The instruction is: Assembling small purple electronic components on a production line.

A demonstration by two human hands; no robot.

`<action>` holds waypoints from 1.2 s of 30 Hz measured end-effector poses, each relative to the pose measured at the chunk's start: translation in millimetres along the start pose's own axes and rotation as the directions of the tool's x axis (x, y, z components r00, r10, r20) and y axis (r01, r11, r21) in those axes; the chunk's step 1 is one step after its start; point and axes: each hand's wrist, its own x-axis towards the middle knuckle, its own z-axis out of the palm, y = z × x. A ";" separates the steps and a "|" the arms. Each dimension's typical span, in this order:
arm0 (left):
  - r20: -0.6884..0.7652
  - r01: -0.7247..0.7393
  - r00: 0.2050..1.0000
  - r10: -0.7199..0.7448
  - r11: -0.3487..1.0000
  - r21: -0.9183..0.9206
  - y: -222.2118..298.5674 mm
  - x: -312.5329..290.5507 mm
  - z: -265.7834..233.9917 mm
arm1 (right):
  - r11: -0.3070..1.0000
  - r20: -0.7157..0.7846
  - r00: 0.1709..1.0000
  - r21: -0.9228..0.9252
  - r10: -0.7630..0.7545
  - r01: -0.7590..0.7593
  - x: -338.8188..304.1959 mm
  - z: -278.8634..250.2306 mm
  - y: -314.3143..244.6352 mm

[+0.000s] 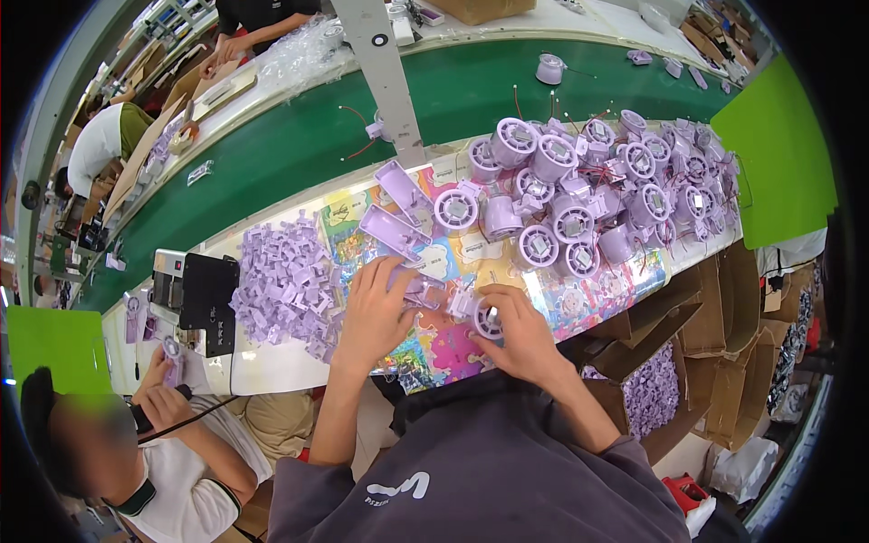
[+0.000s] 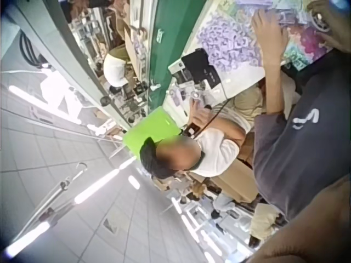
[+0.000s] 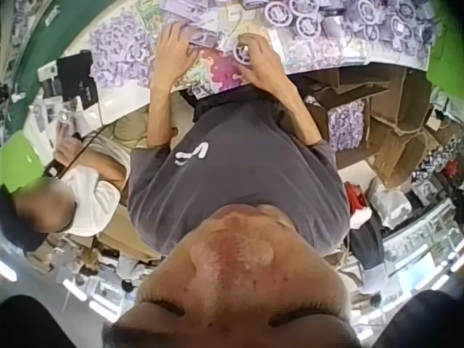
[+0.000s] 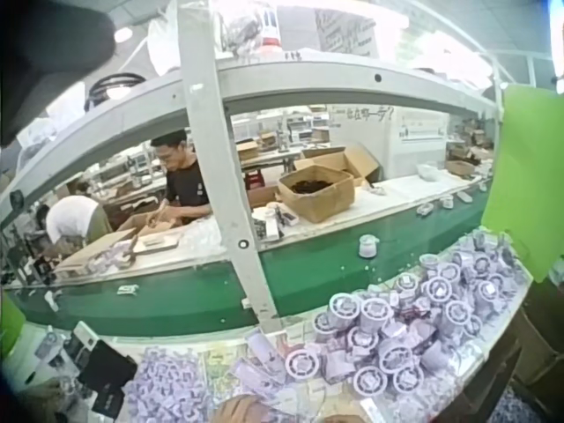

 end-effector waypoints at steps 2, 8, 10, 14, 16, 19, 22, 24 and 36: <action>0.007 0.023 1.000 -0.023 1.000 -0.017 4.1 -0.5 -4.3 | 0.999 0.042 0.998 -0.004 -0.036 0.036 1.1 -6.3 4.3; 0.200 -0.014 0.980 0.014 1.000 0.001 2.8 0.5 0.7 | 0.992 0.183 0.975 0.017 -0.128 0.127 14.7 -21.2 3.8; 0.219 -0.010 0.976 0.013 1.000 -0.015 -1.4 3.7 1.5 | 0.980 0.227 0.953 0.022 -0.199 0.199 20.8 -29.6 -1.6; 0.262 -0.028 0.965 0.030 1.000 -0.011 -16.0 7.4 -5.2 | 0.966 0.348 0.901 0.101 -0.259 0.238 25.9 -42.6 -9.1; 0.241 -0.028 0.970 0.025 1.000 0.008 -20.7 6.4 -9.9 | 0.963 0.370 0.891 0.159 -0.263 0.218 24.9 -48.2 -8.8; 0.237 -0.024 0.971 0.030 0.999 -0.028 -14.6 5.3 -11.7 | 0.981 0.327 0.928 0.131 -0.180 0.144 22.8 -54.7 -12.0; 0.324 0.064 0.946 -0.017 0.989 -0.134 3.6 10.0 -17.5 | 0.979 0.266 0.943 0.003 -0.198 0.204 29.0 -52.5 -15.7; 0.400 0.150 0.914 -0.068 0.973 -0.178 16.3 14.3 -23.1 | 0.977 0.241 0.950 -0.023 -0.200 0.212 32.0 -49.2 -19.1; 0.428 0.286 0.899 -0.092 0.864 -0.415 25.6 15.6 -25.7 | 0.925 0.257 0.933 -0.220 -0.253 0.311 34.6 -55.6 -33.7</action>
